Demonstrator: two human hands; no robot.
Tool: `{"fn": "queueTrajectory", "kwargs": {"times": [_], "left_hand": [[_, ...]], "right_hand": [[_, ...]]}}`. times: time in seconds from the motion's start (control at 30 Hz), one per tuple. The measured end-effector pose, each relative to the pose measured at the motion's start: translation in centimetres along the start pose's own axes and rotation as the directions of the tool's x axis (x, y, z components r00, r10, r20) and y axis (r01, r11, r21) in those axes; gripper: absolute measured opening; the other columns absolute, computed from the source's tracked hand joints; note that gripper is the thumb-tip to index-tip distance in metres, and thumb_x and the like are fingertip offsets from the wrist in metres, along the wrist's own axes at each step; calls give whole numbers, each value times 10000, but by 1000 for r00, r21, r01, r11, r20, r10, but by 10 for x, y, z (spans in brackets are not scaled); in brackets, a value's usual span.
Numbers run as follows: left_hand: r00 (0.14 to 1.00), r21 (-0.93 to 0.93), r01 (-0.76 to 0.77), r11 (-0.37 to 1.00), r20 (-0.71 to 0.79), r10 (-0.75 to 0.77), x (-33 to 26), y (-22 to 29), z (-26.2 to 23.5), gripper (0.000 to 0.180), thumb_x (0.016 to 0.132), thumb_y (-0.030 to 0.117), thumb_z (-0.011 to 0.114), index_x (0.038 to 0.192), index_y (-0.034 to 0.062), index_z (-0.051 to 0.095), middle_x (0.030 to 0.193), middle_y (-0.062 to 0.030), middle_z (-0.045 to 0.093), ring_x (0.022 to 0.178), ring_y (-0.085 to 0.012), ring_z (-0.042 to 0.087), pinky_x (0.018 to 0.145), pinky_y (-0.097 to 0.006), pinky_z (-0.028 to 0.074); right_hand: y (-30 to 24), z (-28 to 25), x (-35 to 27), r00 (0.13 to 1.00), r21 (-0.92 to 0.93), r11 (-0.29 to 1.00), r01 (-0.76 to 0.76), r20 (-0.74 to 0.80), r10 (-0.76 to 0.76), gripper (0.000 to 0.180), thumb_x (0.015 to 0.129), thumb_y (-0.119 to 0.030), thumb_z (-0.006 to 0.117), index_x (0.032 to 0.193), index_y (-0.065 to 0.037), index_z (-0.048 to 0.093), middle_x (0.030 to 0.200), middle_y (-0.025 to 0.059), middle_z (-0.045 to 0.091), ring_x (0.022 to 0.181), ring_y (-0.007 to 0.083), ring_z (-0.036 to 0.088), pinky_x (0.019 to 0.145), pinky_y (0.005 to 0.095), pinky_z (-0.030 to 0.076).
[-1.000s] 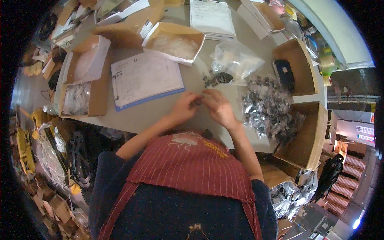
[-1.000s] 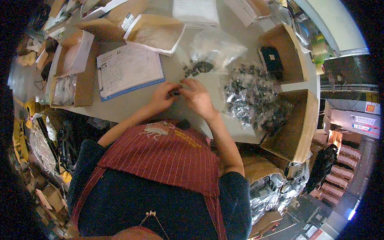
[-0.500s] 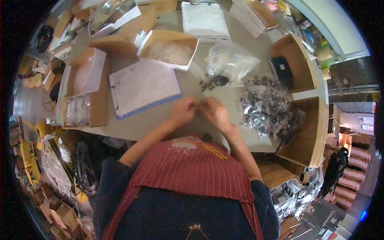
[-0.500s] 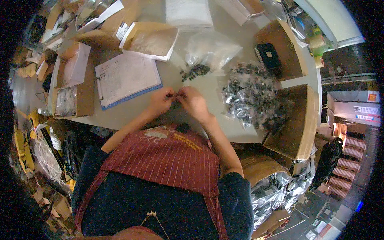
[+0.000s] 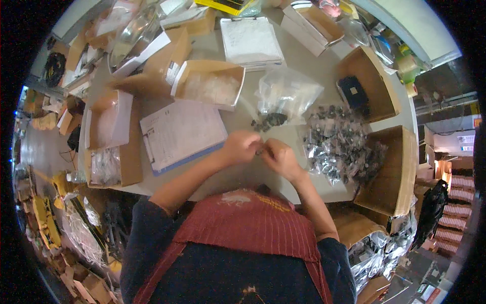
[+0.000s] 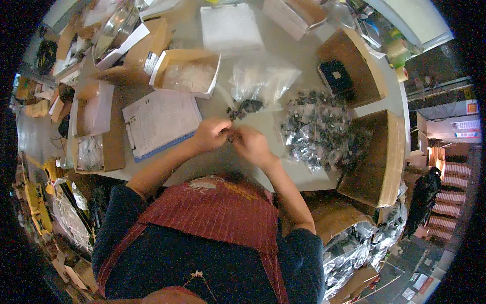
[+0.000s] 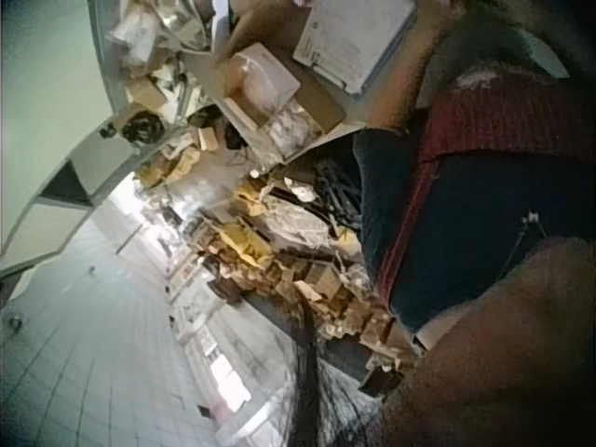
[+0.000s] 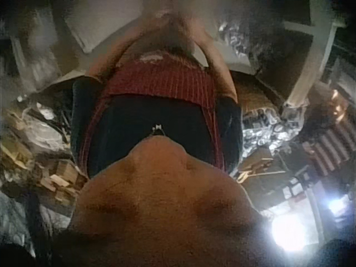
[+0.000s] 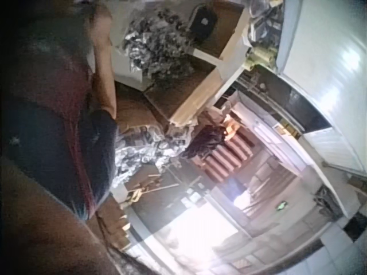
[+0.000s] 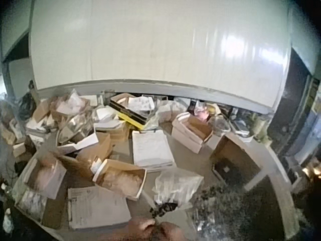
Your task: The person sorts small metal hardware parts by hand. They pick up the parts one at a time from a pile on the table and place them into a plastic bag, while also moving other bags and referring to a document on a clipboard.
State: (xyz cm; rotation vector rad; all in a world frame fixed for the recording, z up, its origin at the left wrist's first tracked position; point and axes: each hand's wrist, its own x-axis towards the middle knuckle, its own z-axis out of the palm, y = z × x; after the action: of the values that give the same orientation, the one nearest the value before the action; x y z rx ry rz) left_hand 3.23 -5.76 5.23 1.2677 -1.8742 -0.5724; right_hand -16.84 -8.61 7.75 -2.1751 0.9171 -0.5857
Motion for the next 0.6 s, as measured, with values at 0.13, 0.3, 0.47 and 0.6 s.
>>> {"fn": "queueTrajectory", "kwargs": {"times": [0.13, 0.3, 0.47, 0.6], "left_hand": [[996, 7, -88, 996, 26, 88, 22, -1, 3, 106, 804, 60, 660, 909, 60, 668, 812, -139, 659, 731, -350, 642, 631, -418, 509], [988, -82, 106, 991, 124, -96, 37, 1, 1, 84, 878, 128, 677, 924, 63, 702, 857, -134, 712, 751, -286, 699, 662, -367, 535], [987, -154, 158, 975, 67, -149, 39, 4, 7, 67, 844, 94, 663, 897, 74, 699, 807, -141, 693, 734, -348, 676, 645, -416, 524], [989, -180, 149, 972, 8, -150, 40, 11, 5, 58, 828, 71, 658, 878, 66, 687, 804, -137, 696, 729, -333, 681, 646, -405, 527]], "right_hand": [[4, -9, -1, 993, -1, 1000, -18, -118, 18, 93, 845, -47, 666, 905, -9, 606, 803, 170, 623, 717, 324, 629, 661, 403, 506], [5, -16, 3, 970, 41, 998, -41, -239, 49, 101, 864, -39, 682, 929, -1, 616, 815, 138, 641, 749, 283, 638, 695, 364, 516], [3, -13, 4, 952, 26, 998, -51, -301, 56, 101, 861, -11, 692, 929, 10, 620, 861, 126, 667, 795, 242, 643, 728, 338, 513], [-2, -13, 7, 952, 179, 979, -96, -270, 143, 143, 848, -39, 701, 975, -11, 643, 894, 129, 660, 820, 253, 653, 729, 352, 525]]}}
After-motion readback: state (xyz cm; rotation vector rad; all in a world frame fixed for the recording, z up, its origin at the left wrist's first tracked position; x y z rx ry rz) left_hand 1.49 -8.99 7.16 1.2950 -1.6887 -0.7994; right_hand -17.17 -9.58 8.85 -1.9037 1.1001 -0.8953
